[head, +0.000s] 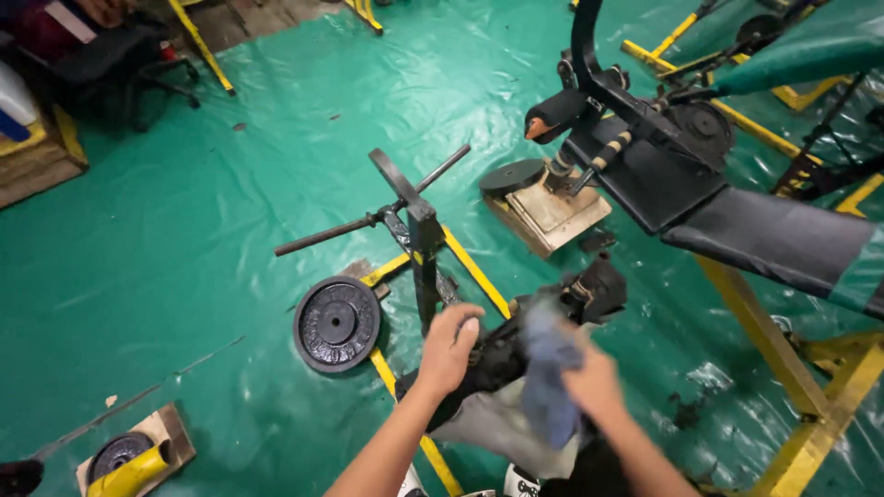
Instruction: Cleaning and wiping down various gym machines and weight benches with a cloth.
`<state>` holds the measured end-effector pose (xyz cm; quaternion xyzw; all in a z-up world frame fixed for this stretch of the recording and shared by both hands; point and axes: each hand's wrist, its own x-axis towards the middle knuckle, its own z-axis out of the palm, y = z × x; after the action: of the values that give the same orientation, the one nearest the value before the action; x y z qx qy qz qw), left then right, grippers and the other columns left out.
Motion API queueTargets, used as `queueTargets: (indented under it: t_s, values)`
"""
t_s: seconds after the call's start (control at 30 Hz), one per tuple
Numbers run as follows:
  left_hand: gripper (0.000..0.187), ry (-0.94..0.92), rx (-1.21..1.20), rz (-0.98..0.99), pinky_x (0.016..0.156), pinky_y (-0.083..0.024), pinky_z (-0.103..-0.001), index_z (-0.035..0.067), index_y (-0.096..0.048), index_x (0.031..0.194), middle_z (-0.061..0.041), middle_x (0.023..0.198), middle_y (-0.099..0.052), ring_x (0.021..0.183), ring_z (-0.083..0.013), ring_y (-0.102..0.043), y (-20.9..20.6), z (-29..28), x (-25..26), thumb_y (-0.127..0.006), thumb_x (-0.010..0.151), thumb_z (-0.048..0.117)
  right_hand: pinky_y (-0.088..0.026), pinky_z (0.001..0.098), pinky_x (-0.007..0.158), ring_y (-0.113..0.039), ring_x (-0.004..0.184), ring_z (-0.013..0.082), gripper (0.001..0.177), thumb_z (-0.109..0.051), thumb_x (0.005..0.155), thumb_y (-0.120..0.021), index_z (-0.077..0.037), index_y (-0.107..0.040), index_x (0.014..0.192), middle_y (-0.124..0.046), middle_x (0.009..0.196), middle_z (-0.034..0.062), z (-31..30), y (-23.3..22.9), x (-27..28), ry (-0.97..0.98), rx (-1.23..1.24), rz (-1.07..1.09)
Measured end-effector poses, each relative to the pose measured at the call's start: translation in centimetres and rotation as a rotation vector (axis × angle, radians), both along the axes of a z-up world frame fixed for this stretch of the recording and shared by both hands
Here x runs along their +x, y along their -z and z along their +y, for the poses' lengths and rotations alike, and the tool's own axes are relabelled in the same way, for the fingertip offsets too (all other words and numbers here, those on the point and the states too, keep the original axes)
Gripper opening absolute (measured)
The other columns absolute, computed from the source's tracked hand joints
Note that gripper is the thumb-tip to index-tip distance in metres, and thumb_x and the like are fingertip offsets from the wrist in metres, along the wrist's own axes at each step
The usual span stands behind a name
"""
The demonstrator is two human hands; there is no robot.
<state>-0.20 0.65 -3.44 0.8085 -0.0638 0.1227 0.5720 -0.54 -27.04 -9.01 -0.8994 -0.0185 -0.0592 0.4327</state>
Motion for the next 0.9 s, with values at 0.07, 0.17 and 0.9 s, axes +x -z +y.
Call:
queueTargets:
  t_s: [0.07,0.17,0.9]
  values:
    - [0.033,0.048,-0.058,0.096,0.101,-0.048,-0.038,0.006,-0.068,0.117,-0.013,0.116,-0.069,0.113,-0.0282,-0.065,-0.7,0.6,-0.7,-0.056,0.098,0.03,-0.058,0.0426,0.083,-0.073,0.102,0.0362,0.066,-0.008,0.078,-0.064,-0.024,-0.057,0.142,-0.074,0.112,0.0199,0.7,-3.8,0.6,0.059,-0.026,-0.048]
    - [0.036,0.086,-0.094,0.176,0.098,-0.049,-0.036,0.006,-0.065,0.119,-0.011,0.113,-0.07,0.109,-0.0261,-0.067,-2.2,0.7,-1.0,-0.058,0.098,0.034,-0.058,0.0447,0.084,-0.072,0.1,0.0406,0.072,-0.011,0.079,-0.068,-0.031,-0.054,0.146,-0.073,0.11,0.0225,2.6,-3.9,1.3,0.104,-0.224,0.126]
    - [0.057,0.189,0.021,-0.101,0.11,-0.04,-0.043,0.007,-0.06,0.134,-0.018,0.137,-0.06,0.13,-0.0379,-0.055,-1.3,1.7,0.6,-0.049,0.1,0.051,-0.054,0.0434,0.086,-0.069,0.101,0.0372,0.067,-0.015,0.077,-0.072,-0.02,-0.059,0.142,-0.073,0.109,0.0211,6.7,1.0,-2.9,-0.085,-0.043,0.24]
